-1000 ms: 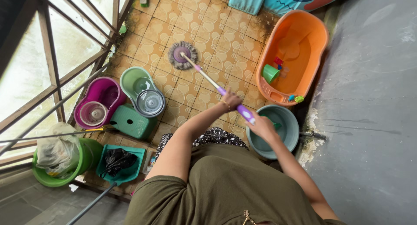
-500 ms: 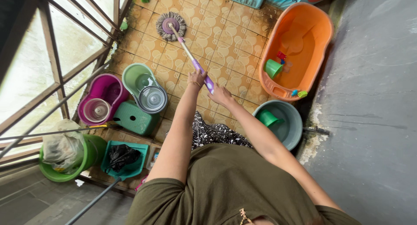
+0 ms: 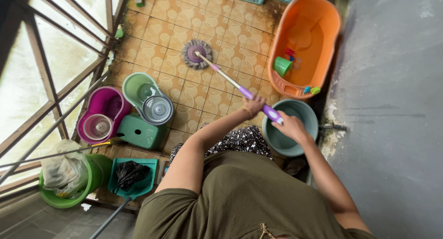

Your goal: The person dips a mop into a bucket containing water and moves the mop head across the tiled floor.

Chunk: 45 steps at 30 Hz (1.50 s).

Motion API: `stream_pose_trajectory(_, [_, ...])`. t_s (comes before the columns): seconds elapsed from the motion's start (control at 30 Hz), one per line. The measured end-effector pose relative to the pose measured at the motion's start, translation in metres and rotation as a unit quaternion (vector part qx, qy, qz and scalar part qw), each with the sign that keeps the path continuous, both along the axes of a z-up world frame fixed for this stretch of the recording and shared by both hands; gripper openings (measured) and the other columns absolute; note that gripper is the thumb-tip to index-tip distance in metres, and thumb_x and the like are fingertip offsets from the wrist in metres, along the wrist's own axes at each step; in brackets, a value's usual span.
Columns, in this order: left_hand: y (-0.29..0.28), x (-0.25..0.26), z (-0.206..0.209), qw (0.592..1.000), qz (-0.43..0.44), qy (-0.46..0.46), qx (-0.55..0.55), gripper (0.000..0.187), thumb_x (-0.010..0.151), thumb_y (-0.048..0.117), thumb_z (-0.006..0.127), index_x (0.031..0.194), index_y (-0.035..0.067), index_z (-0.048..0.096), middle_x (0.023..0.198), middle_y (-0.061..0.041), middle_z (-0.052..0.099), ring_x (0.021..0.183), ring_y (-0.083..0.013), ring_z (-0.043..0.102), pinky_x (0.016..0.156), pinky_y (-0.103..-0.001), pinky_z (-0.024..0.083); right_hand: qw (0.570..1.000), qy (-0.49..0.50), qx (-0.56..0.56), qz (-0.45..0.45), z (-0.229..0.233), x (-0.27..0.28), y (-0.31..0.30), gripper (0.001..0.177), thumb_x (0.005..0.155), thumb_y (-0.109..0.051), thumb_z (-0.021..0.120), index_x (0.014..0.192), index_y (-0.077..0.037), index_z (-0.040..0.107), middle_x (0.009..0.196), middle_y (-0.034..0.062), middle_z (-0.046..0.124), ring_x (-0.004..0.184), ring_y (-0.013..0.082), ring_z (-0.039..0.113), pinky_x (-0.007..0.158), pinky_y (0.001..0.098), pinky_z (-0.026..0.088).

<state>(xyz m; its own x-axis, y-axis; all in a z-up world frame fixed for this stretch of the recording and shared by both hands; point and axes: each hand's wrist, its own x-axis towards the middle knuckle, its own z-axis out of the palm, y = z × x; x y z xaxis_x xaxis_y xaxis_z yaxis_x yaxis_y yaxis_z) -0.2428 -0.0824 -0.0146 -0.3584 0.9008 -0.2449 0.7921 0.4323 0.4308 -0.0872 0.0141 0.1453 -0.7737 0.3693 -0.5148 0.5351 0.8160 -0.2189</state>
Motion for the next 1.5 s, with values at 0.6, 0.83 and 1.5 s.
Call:
stream_pose_trajectory(0.6, [-0.019,-0.067,-0.004,0.992,-0.03,0.116,0.048,0.05,0.093,0.039,0.064,0.139,0.026,0.049,0.14,0.001,0.056,0.136,-0.0261,0.051,0.102,-0.083,0.027,0.997,0.081,-0.021,-0.003,-0.065,-0.055,-0.015,0.057,0.089,-0.05,0.069,0.131,-0.013,0.061,0.104,0.0201,0.075,0.096,0.0402,0.072,0.084,0.0495,0.057])
stream_pose_trajectory(0.83, [-0.041,-0.162,-0.01,0.986,0.096,0.119,-0.068,0.044,0.101,0.035,0.055,0.144,0.044,0.048,0.154,0.0,0.047,0.137,-0.0289,0.052,0.111,-0.078,0.021,0.999,-0.021,-0.039,-0.003,-0.092,-0.193,-0.049,0.054,0.087,-0.038,0.066,0.133,-0.014,0.053,0.105,0.0188,0.075,0.096,0.038,0.074,0.087,0.0505,0.058])
stream_pose_trajectory(1.5, [0.011,0.024,0.017,0.979,-0.137,0.032,0.149,0.056,0.08,0.046,0.08,0.121,0.015,0.057,0.115,-0.005,0.068,0.117,-0.027,0.065,0.111,-0.053,0.04,0.997,-0.063,-0.019,0.042,0.033,0.027,0.023,0.079,0.084,-0.049,0.07,0.152,-0.021,0.044,0.101,0.0193,0.076,0.093,0.0362,0.075,0.084,0.0457,0.059])
